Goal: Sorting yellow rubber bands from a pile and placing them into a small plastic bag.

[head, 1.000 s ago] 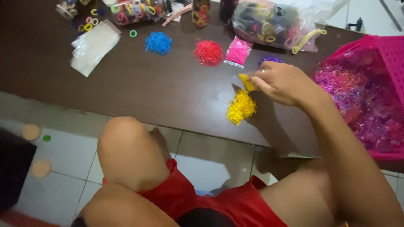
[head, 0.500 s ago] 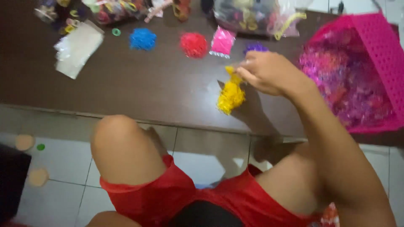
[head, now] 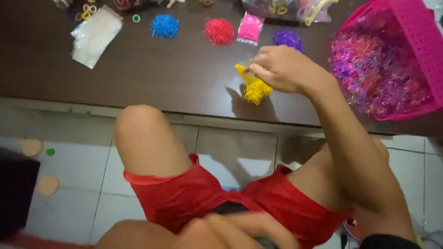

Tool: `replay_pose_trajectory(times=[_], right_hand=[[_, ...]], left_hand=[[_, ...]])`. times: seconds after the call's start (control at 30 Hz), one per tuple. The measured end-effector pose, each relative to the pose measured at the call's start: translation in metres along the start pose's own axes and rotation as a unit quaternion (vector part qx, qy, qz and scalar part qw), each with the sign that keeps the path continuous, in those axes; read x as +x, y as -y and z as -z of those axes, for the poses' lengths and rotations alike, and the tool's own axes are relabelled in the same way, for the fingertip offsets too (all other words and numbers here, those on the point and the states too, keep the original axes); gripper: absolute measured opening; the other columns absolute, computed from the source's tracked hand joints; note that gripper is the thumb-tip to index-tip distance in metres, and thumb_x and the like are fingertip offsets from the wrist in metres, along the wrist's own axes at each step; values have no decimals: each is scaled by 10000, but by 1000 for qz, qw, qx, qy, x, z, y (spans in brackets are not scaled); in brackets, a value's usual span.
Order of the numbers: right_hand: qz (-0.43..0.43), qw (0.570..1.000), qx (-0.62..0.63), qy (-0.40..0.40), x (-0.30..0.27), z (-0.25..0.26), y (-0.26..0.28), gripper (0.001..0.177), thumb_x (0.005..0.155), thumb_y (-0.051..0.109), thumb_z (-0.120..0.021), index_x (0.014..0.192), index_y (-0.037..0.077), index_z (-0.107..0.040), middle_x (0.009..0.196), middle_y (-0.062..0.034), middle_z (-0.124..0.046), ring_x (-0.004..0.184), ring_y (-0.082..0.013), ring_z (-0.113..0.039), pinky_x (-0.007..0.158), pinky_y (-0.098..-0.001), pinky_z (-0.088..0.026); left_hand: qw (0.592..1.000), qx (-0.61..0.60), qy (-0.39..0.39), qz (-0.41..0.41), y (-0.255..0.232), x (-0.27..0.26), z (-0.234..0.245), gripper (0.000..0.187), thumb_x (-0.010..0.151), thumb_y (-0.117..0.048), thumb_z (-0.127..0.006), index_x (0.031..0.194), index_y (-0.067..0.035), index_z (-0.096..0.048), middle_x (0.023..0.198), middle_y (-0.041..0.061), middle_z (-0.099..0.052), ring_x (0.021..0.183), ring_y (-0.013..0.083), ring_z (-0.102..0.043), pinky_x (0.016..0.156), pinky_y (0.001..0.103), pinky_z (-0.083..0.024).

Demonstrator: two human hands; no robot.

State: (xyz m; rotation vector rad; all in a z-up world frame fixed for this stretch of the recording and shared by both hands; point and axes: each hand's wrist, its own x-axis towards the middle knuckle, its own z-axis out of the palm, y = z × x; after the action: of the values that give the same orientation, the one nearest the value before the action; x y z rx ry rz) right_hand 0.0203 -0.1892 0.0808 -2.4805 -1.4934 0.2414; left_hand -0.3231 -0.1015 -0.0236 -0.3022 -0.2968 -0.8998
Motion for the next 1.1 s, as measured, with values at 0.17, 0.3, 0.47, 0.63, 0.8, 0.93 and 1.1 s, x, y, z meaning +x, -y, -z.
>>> replay_pose_trajectory(times=[0.17, 0.3, 0.47, 0.63, 0.8, 0.93, 1.1], right_hand=[[-50, 997, 51, 19, -24, 11, 20, 422, 1013, 258, -421, 1177, 105, -778, 954, -137, -681, 766, -335, -605, 728, -435, -483], [-45, 994, 96, 3, -34, 27, 25, 408, 989, 222, -445, 1195, 73, -764, 1045, -128, -726, 803, -311, -640, 746, -393, -509], [-111, 984, 139, 9, -31, 51, 29, 355, 1001, 218, -488, 1175, 86, -769, 1041, -57, -748, 828, -203, -646, 743, -333, -510], [-122, 982, 142, 6, -18, 53, 14, 339, 981, 235, -509, 1113, 88, -785, 962, -48, -737, 745, -190, -611, 649, -310, -483], [-118, 979, 165, 14, 0, 37, -6, 335, 992, 258, -522, 1108, 74, -777, 880, -41, -724, 664, -190, -573, 618, -324, -479], [-16, 987, 156, -33, 1, 29, -22, 355, 1067, 295, -480, 1154, 121, -776, 1068, -80, -665, 887, -218, -603, 766, -352, -470], [-62, 959, 169, -220, -6, 4, -53, 233, 1045, -41, -544, 1220, -31, -698, 1059, -122, -603, 701, -153, -421, 598, -274, -348]], left_hand=[[422, 823, -235, -299, -89, 55, -121, 144, 826, 35, -763, 958, 8, -712, 968, 84, -756, 834, 160, -719, 796, 275, -591], [162, 900, -269, -304, -166, 83, -129, 705, 756, -162, -876, 1353, -36, -525, 1310, 140, -629, 1187, 310, -643, 1059, 402, -498], [110, 909, -339, -216, -222, 108, -55, 1073, 586, -184, -959, 1501, -190, -398, 1418, 123, -510, 1225, 333, -581, 1056, 421, -519], [144, 899, -352, -217, -240, 130, -30, 830, 612, -147, -882, 1351, -139, -506, 1208, 67, -656, 1016, 301, -682, 864, 396, -562], [193, 866, -335, -316, -245, 135, -28, 656, 666, -20, -794, 1262, -94, -530, 1146, 89, -637, 963, 284, -666, 844, 374, -562], [202, 858, -353, -314, -263, 127, -19, 617, 662, -8, -791, 1236, -58, -570, 1141, 105, -676, 974, 262, -691, 873, 351, -566], [245, 795, -429, -352, -288, 103, -16, 537, 685, -30, -747, 1197, -79, -592, 967, 38, -651, 795, 163, -597, 733, 270, -505]])
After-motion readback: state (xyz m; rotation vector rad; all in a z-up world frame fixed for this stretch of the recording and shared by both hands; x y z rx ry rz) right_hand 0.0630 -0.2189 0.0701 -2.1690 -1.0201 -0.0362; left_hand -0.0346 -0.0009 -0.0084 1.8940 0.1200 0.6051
